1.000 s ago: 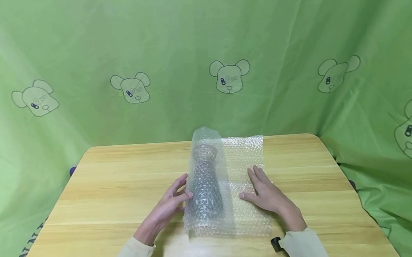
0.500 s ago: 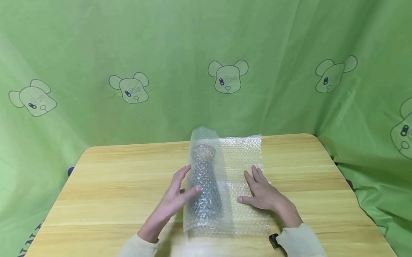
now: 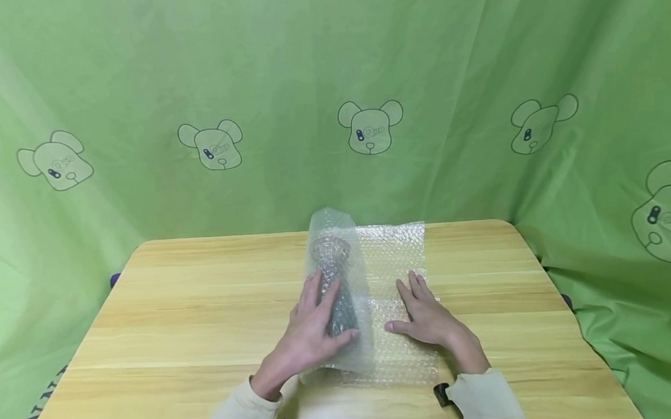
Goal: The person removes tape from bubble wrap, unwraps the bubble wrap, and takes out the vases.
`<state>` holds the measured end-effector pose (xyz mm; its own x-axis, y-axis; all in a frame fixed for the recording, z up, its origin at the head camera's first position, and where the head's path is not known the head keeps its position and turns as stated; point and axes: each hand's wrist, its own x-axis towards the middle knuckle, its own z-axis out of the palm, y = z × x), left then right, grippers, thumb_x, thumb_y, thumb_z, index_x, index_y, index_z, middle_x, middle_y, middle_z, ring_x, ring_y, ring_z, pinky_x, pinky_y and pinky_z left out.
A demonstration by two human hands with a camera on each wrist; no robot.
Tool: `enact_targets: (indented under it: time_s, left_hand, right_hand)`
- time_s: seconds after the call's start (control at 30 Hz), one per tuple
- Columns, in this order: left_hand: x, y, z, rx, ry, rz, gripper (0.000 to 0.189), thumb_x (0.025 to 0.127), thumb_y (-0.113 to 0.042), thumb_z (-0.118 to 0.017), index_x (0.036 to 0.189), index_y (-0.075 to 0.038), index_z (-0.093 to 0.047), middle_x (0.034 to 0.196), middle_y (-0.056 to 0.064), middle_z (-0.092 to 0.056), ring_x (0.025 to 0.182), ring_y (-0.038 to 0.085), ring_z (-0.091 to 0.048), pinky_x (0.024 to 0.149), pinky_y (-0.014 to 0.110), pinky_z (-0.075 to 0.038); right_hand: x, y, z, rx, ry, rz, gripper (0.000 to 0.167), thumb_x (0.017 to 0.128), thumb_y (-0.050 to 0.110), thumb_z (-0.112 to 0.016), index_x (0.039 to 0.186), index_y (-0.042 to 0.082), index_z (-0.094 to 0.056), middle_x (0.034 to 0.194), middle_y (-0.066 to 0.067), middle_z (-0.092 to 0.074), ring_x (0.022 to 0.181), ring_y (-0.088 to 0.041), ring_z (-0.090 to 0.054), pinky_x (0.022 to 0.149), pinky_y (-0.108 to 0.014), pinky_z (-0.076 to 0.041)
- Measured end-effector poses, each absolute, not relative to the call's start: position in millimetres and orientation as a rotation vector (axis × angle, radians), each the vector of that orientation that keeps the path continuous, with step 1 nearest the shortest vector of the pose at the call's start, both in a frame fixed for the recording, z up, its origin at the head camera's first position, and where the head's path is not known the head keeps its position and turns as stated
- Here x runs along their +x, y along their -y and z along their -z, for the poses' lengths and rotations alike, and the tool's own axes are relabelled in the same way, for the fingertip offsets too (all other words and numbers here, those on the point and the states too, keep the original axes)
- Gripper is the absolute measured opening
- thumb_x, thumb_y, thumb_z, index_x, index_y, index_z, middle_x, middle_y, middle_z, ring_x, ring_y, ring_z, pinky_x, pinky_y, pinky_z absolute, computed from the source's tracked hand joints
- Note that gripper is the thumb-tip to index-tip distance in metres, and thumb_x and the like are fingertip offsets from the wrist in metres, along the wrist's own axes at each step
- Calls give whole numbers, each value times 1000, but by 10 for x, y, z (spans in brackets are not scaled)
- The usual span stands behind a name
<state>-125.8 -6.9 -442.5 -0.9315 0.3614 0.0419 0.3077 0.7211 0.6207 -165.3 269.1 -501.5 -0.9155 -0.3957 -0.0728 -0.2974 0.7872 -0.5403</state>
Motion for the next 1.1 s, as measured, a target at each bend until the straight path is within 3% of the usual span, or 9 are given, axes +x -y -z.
enact_targets:
  time_s: [0.3,0.57,0.73,1.1]
  left_hand:
    - [-1261,138,4461,608,-2760,-1177,87,92,-32,-70,163,-9,-25,170,21,2,155,43,-3,117,72,-16]
    - [-1330,269,4524,707,-2633,-1624,78,94,-14,-64,161,-7,-26,168,19,-18,152,37,-22,118,63,-26]
    - [-1313,377,4546,590,-2581,-1816,73,95,-9,-59,161,-8,-27,166,13,-29,151,30,-27,121,58,-25]
    - [-1288,785,4720,248,-2466,-2114,80,94,5,-52,165,-19,-20,170,6,-17,154,34,-17,122,63,-16]
  right_hand:
    - [-1656,-2693,5010,-539,-2797,801,99,94,47,-72,156,-13,-24,162,-39,0,148,-59,-2,117,-72,-12]
    - [-1646,-2703,5020,-542,-2797,801,99,94,47,-72,156,-14,-23,162,-40,1,148,-59,-1,117,-72,-12]
    - [-1643,-2710,5027,-544,-2795,799,99,94,46,-72,156,-14,-23,162,-41,2,148,-59,-1,117,-72,-12]
    - [-1650,-2697,5036,-561,-2791,800,99,94,46,-71,155,-14,-23,161,-41,2,147,-60,-1,117,-72,-12]
